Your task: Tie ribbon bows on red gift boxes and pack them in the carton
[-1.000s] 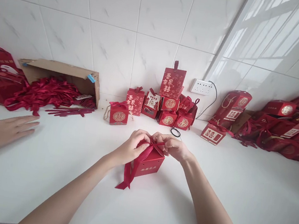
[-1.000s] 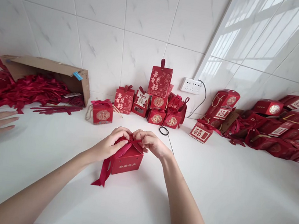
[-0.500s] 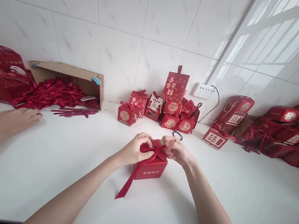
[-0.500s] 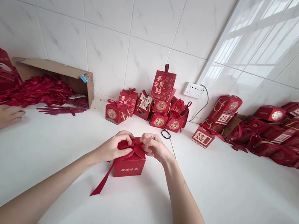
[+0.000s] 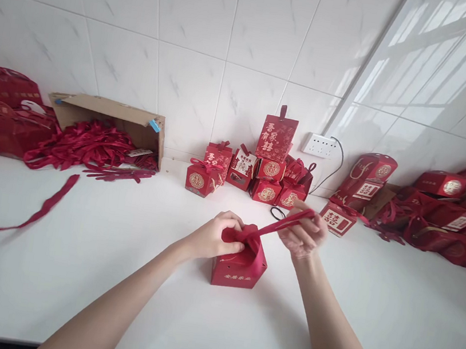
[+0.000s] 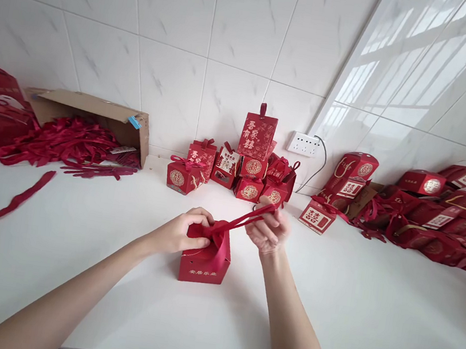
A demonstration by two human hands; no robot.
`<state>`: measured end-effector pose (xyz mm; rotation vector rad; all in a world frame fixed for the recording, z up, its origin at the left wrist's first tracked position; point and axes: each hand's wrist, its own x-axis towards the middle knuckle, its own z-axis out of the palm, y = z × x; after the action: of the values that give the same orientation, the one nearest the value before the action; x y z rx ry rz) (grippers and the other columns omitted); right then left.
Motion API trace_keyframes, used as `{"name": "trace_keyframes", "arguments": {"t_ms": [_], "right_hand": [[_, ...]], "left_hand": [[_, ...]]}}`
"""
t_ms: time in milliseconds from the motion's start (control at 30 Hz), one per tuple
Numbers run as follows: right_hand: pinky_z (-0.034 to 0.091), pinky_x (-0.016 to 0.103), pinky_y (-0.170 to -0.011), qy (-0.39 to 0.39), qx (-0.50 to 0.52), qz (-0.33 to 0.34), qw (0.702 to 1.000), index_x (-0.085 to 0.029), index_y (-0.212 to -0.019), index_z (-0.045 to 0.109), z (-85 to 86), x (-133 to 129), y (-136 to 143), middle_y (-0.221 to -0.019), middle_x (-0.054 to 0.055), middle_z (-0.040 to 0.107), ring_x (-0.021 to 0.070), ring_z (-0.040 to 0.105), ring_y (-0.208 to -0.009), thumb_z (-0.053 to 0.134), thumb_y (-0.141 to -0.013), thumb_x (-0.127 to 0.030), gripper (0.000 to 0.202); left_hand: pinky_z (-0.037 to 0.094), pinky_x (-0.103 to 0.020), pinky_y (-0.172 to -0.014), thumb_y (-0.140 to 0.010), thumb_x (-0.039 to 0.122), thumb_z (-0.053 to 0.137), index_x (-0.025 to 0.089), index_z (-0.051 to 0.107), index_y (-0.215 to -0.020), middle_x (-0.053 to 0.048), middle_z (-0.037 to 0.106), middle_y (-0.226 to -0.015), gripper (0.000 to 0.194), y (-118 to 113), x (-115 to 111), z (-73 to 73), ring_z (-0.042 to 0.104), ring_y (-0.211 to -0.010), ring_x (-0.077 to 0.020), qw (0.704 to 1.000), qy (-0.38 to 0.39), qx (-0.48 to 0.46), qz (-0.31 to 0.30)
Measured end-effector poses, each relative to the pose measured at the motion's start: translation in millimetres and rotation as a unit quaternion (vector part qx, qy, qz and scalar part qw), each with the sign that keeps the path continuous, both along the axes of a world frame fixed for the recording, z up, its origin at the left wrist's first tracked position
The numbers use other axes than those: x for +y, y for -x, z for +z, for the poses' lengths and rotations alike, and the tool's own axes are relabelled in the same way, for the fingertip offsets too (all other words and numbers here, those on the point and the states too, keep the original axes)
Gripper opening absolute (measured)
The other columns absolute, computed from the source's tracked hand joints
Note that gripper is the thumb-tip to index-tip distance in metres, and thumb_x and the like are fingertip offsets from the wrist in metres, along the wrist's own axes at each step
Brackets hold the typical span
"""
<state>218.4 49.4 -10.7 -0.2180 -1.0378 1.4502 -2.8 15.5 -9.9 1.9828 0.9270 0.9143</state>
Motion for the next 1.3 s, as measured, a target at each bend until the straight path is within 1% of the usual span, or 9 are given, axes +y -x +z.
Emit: {"name": "trace_keyframes", "arguments": {"t_ms": [133,300,367,633,767,900,1033,1133,1300], "right_hand": [[0.006,0.021,-0.027,0.024,0.051,-0.115,0.992,-0.027,-0.078,0.056,11.6,-5,-17,-0.038,-0.016,0.035,0.0008,-0.006,-0.026,0.063,-0.071,-0.040,0.016],[0.027,0.012,-0.027,-0.018,0.166,0.019,0.986,-0.025,-0.086,0.059,18.3,-1,-31,-0.053,-0.014,0.057,-0.0018,0.020,-0.023,0.064,-0.072,-0.021,0.015],[0.029,0.008,-0.028,-0.012,0.165,0.022,0.986,-0.024,-0.087,0.060,19.4,1,-32,-0.058,-0.013,0.060,-0.0033,0.026,-0.026,0.065,-0.071,-0.018,0.018],[0.004,0.011,-0.022,-0.046,0.115,-0.099,0.987,-0.025,-0.079,0.066,20.2,6,-43,-0.071,-0.007,0.066,-0.0049,0.010,-0.028,0.069,-0.067,-0.021,0.013],[-0.002,0.015,-0.023,-0.037,0.051,-0.156,0.986,-0.030,-0.085,0.068,17.9,9,-51,-0.072,-0.007,0.068,-0.0028,0.004,-0.029,0.066,-0.069,-0.026,0.016],[-0.002,0.015,-0.024,-0.047,0.044,-0.177,0.982,-0.031,-0.084,0.070,15.6,11,-55,-0.077,-0.006,0.069,-0.0025,0.004,-0.030,0.065,-0.069,-0.025,0.017],[0.001,0.015,-0.022,-0.064,0.058,-0.162,0.983,-0.032,-0.086,0.069,12.7,12,-60,-0.078,-0.006,0.067,-0.0031,0.009,-0.028,0.063,-0.073,-0.027,0.015],[0.005,0.014,-0.022,-0.067,0.077,-0.168,0.981,-0.035,-0.089,0.069,9.3,14,-64,-0.076,-0.008,0.066,-0.0037,0.013,-0.027,0.063,-0.076,-0.028,0.016],[0.003,0.015,-0.024,-0.035,0.040,-0.210,0.976,-0.033,-0.088,0.068,5.8,20,-68,-0.069,-0.007,0.066,-0.0019,0.009,-0.028,0.059,-0.081,-0.031,0.012]], "left_hand": [[0.042,-0.036,-0.089,-0.069,0.028,0.063,0.019,0.056,-0.069,-0.006,0.058,-0.102,0.012,0,1,-3.0,0.056,-0.098,-0.0232,0.999,0.008,-0.028,0.020],[0.042,-0.031,-0.078,-0.074,0.037,0.061,0.017,0.059,-0.079,-0.004,0.063,-0.087,0.021,0,5,-3.4,0.058,-0.085,-0.0198,0.981,0.089,-0.167,0.043],[0.041,-0.028,-0.078,-0.072,0.037,0.064,0.016,0.062,-0.080,-0.005,0.064,-0.087,0.022,3,8,-0.8,0.057,-0.086,-0.0186,0.966,0.106,-0.233,0.048],[0.035,-0.020,-0.049,-0.069,0.030,0.068,0.015,0.055,-0.063,0.000,0.054,-0.069,0.021,27,18,16.9,0.042,-0.052,-0.0066,0.866,0.198,-0.451,0.083],[0.034,-0.020,-0.047,-0.073,0.039,0.062,0.016,0.059,-0.069,-0.001,0.057,-0.070,0.024,40,22,19.5,0.046,-0.052,-0.0088,0.896,0.165,-0.394,0.121],[0.030,-0.022,-0.043,-0.081,0.051,0.051,0.015,0.056,-0.054,-0.001,0.051,-0.048,0.045,55,29,12.6,0.042,-0.043,-0.0103,0.956,0.111,-0.149,0.225],[0.027,-0.021,-0.040,-0.077,0.057,0.055,0.016,0.048,-0.048,0.000,0.045,-0.039,0.051,62,32,7.3,0.039,-0.036,-0.0092,0.959,0.163,-0.125,0.193],[0.028,-0.019,-0.038,-0.070,0.052,0.067,0.015,0.052,-0.055,0.003,0.047,-0.042,0.043,61,30,11.4,0.039,-0.035,-0.0066,0.931,0.195,-0.267,0.152],[0.040,-0.018,-0.041,-0.078,0.045,0.063,0.014,0.052,-0.058,-0.001,0.064,-0.060,0.039,58,27,25.1,0.044,-0.035,-0.0039,0.835,0.245,-0.474,0.135]]}}
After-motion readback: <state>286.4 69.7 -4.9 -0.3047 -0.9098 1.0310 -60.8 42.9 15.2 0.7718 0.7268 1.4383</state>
